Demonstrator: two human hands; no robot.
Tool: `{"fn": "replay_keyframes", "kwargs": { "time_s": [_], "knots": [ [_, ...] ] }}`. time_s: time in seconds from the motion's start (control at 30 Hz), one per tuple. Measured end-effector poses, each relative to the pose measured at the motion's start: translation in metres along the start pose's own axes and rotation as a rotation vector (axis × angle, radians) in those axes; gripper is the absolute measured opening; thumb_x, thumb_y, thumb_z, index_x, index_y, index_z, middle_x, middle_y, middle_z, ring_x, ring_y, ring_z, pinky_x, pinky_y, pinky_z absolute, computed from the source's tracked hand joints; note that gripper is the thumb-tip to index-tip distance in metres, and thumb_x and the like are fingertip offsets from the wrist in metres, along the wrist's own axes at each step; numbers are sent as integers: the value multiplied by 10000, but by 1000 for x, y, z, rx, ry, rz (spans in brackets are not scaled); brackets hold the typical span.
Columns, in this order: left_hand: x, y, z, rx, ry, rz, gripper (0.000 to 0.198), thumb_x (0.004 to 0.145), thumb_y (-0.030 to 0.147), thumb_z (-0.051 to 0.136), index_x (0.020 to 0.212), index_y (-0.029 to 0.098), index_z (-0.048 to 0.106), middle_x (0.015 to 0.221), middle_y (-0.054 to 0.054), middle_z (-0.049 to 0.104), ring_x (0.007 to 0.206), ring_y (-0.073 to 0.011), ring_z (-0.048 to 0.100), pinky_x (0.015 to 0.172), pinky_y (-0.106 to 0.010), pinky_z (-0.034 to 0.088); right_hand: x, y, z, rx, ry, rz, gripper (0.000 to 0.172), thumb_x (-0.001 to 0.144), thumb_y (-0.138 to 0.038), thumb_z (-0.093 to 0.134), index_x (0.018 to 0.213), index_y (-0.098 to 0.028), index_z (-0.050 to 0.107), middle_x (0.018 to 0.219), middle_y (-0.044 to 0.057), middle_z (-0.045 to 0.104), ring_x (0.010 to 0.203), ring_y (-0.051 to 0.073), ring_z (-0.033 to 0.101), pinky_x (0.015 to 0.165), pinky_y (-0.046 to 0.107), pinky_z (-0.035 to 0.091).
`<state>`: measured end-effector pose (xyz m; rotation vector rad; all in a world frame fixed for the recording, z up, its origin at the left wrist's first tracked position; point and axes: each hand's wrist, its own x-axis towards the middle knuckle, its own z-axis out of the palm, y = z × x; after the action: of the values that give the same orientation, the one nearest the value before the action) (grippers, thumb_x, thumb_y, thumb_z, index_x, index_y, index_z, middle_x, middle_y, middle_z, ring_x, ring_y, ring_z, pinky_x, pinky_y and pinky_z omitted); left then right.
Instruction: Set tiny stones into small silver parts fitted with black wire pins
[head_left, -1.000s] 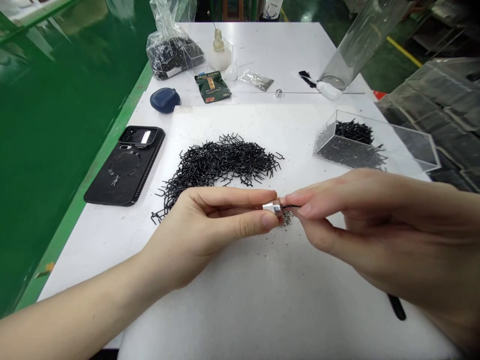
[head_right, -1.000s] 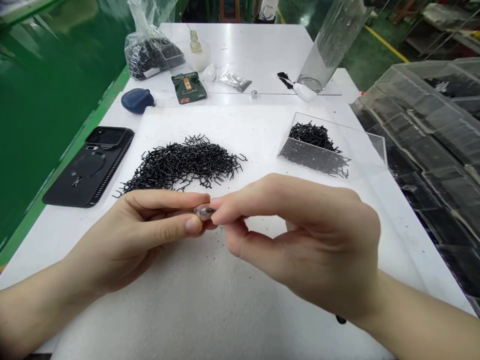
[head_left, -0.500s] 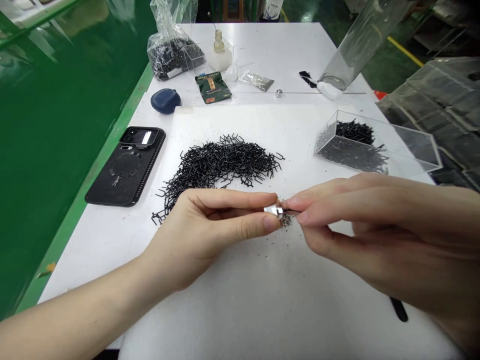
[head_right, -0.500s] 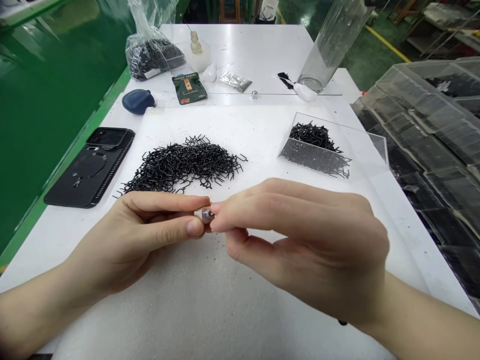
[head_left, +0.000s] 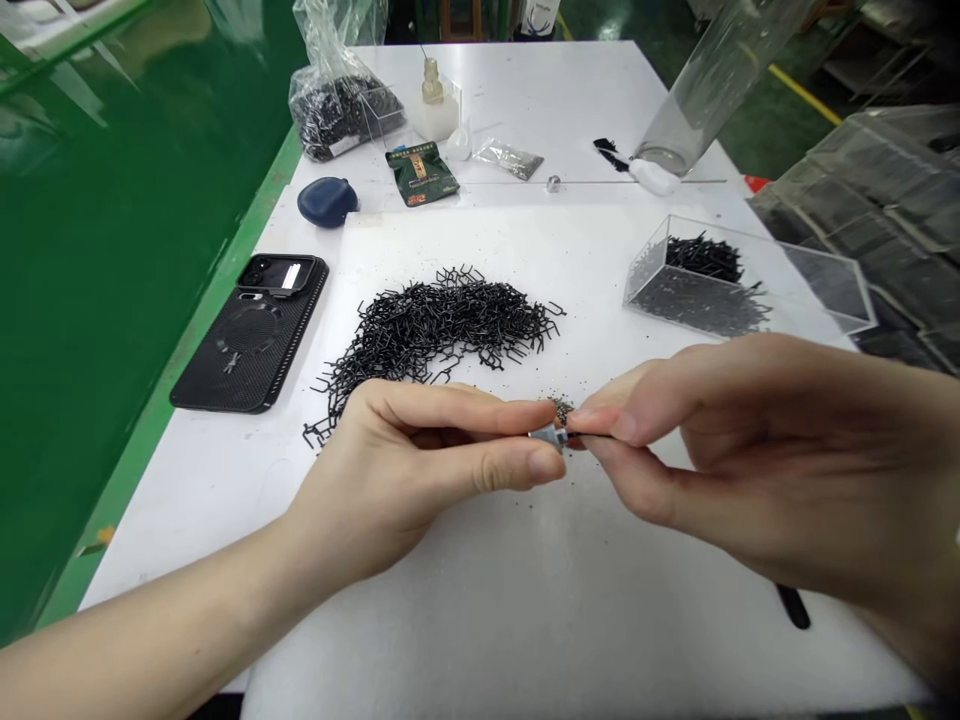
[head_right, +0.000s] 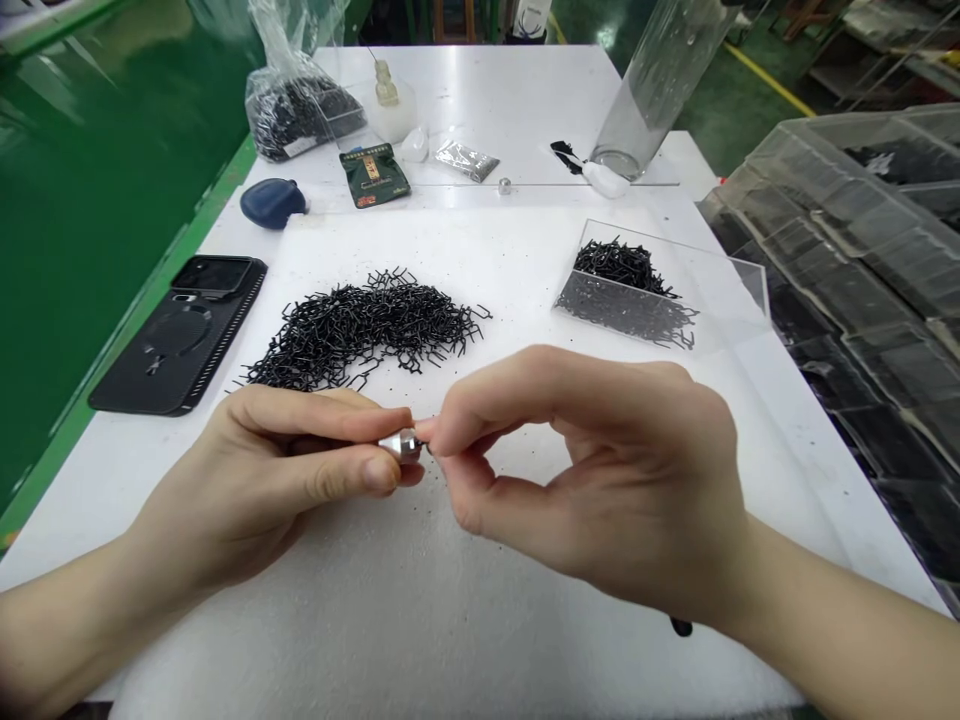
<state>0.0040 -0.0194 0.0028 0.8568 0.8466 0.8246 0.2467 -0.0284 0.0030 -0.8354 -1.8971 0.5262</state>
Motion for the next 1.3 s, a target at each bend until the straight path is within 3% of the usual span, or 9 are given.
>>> {"fn": "replay_keyframes", "kwargs": {
  "time_s": [0.13, 0.33, 0.7, 0.9, 1.1, 1.3],
  "knots": [
    [0, 0, 0, 5, 5, -6, 290, 757, 147, 1182, 918, 317, 1011, 953, 34, 978, 882, -150, 947, 857, -110, 744, -4, 1, 4, 53, 78, 57, 374, 883, 37, 858, 1004, -316, 833, 873, -54, 912, 755, 219, 919, 724, 312, 811],
    [0, -1, -2, -16, 10, -34, 291, 763, 154, 1183, 920, 329, 1011, 923, 43, 971, 826, -137, 935, 853, -123, 749, -4, 2, 7, 144, 61, 82, 432, 883, 70, 837, 1049, -329, 847, 893, -59, 907, 781, 219, 914, 748, 320, 815],
    [-1, -1, -1, -7, 10, -39, 297, 775, 150, 1172, 931, 348, 1014, 948, 34, 978, 864, -147, 945, 875, -131, 747, -3, 9, 7, 188, 71, 15, 381, 869, 52, 894, 1048, -282, 856, 924, -54, 910, 797, 186, 913, 775, 272, 808],
    [1, -1, -1, 12, 29, -24, 323, 718, 172, 1199, 919, 346, 1015, 1001, -24, 989, 960, -242, 966, 928, -264, 795, -2, 10, 8, 172, 89, 22, 435, 875, 76, 826, 1056, -318, 864, 910, -50, 909, 798, 219, 919, 752, 321, 810],
    [2, -1, 1, -46, 8, -16, 326, 745, 94, 1169, 925, 314, 1010, 969, 24, 982, 885, -135, 931, 877, -130, 744, -3, 10, 10, 175, 90, 22, 425, 884, 79, 837, 1064, -306, 837, 921, -54, 894, 818, 203, 909, 778, 302, 799],
    [3, 0, 1, -93, -26, -36, 350, 753, 34, 1149, 934, 295, 1003, 891, 52, 959, 834, -103, 908, 823, -102, 728, -3, 9, 9, 191, 92, 51, 429, 882, 68, 832, 1073, -315, 842, 919, -46, 887, 806, 216, 901, 723, 325, 800]
  ]
}}
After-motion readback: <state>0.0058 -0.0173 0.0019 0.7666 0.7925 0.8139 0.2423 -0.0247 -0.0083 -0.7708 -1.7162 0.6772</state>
